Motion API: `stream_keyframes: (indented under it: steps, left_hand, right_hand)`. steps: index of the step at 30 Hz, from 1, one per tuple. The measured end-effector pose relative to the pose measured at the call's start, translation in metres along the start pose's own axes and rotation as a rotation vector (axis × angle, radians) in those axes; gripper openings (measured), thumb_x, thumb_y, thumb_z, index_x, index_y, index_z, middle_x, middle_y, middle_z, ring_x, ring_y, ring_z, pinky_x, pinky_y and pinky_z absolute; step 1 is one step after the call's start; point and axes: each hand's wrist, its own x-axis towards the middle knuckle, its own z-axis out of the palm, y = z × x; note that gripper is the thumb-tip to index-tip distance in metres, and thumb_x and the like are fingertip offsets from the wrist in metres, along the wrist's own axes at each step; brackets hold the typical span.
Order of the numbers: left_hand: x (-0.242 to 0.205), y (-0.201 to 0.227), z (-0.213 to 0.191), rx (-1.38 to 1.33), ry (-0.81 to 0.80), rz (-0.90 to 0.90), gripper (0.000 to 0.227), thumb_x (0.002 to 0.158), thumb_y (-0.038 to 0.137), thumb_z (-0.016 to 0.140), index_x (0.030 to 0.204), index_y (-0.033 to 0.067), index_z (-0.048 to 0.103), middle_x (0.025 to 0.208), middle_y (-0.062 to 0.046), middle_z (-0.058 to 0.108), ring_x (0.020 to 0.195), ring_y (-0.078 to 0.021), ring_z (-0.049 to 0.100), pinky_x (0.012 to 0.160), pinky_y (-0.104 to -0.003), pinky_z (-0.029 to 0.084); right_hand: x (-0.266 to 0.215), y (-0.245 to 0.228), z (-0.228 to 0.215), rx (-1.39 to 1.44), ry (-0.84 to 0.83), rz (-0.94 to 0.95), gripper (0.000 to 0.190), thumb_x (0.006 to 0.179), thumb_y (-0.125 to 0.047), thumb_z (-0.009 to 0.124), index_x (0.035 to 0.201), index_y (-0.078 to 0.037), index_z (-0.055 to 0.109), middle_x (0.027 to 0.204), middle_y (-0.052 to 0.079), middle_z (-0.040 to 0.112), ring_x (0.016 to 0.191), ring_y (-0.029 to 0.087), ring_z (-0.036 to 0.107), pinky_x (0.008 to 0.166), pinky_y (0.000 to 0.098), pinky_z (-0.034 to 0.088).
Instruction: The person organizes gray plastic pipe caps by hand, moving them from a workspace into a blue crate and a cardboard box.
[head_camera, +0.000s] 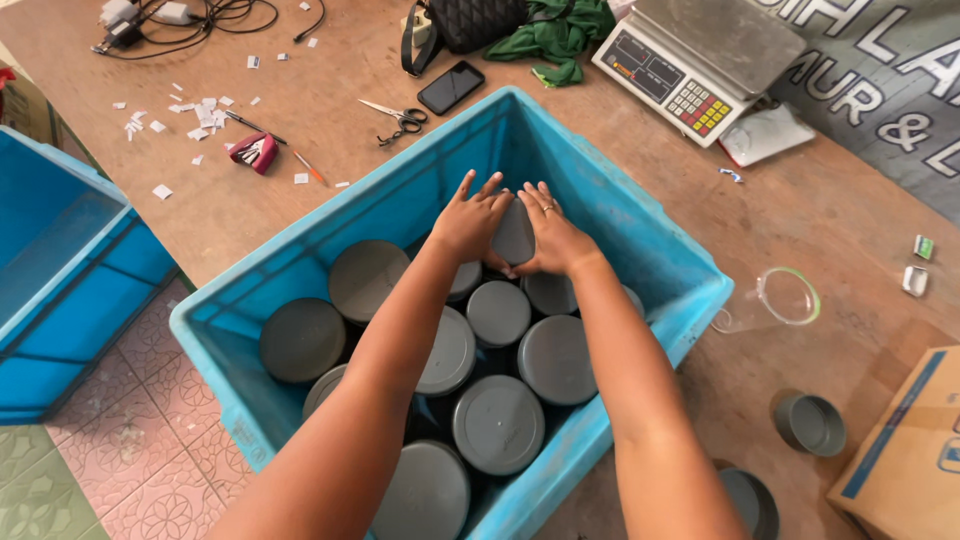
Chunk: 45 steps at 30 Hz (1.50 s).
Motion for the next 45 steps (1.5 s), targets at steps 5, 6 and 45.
stream_keyframes:
  steps: [5, 6, 45]
  left_hand:
    - [0.001, -0.003, -0.001, 0.035, -0.075, -0.039, 0.107, 0.037, 0.075, 0.063, 0.119, 0.011, 0.04, 0.124, -0.002, 0.053, 0.13, -0.0154, 0.03, 0.112, -0.047, 0.003]
    - [0.003, -0.005, -0.001, 0.062, -0.081, -0.037, 0.105, 0.037, 0.075, 0.063, 0.117, 0.0109, 0.041, 0.122, -0.002, 0.054, 0.129, -0.0155, 0.031, 0.111, -0.048, 0.003]
    - [0.009, 0.005, -0.007, 0.021, -0.377, -0.136, 0.095, 0.05, 0.063, 0.07, 0.124, 0.0105, 0.043, 0.12, -0.004, 0.055, 0.129, -0.0184, 0.033, 0.108, -0.055, -0.01]
  right_hand:
    - [0.019, 0.001, 0.009, 0.006, -0.086, 0.011, 0.122, 0.041, -0.045, 0.082, 0.136, -0.005, 0.017, 0.145, 0.015, 0.015, 0.135, 0.034, 0.009, 0.11, 0.0459, 0.019]
    - [0.023, 0.002, 0.011, 0.007, -0.09, 0.016, 0.122, 0.04, -0.045, 0.082, 0.136, -0.005, 0.018, 0.145, 0.015, 0.015, 0.135, 0.034, 0.01, 0.11, 0.0457, 0.019]
    - [0.027, -0.003, 0.019, 0.018, -0.316, 0.176, 0.128, 0.039, -0.035, 0.085, 0.139, -0.009, 0.01, 0.136, 0.019, 0.029, 0.127, 0.036, 0.032, 0.107, 0.0432, 0.026]
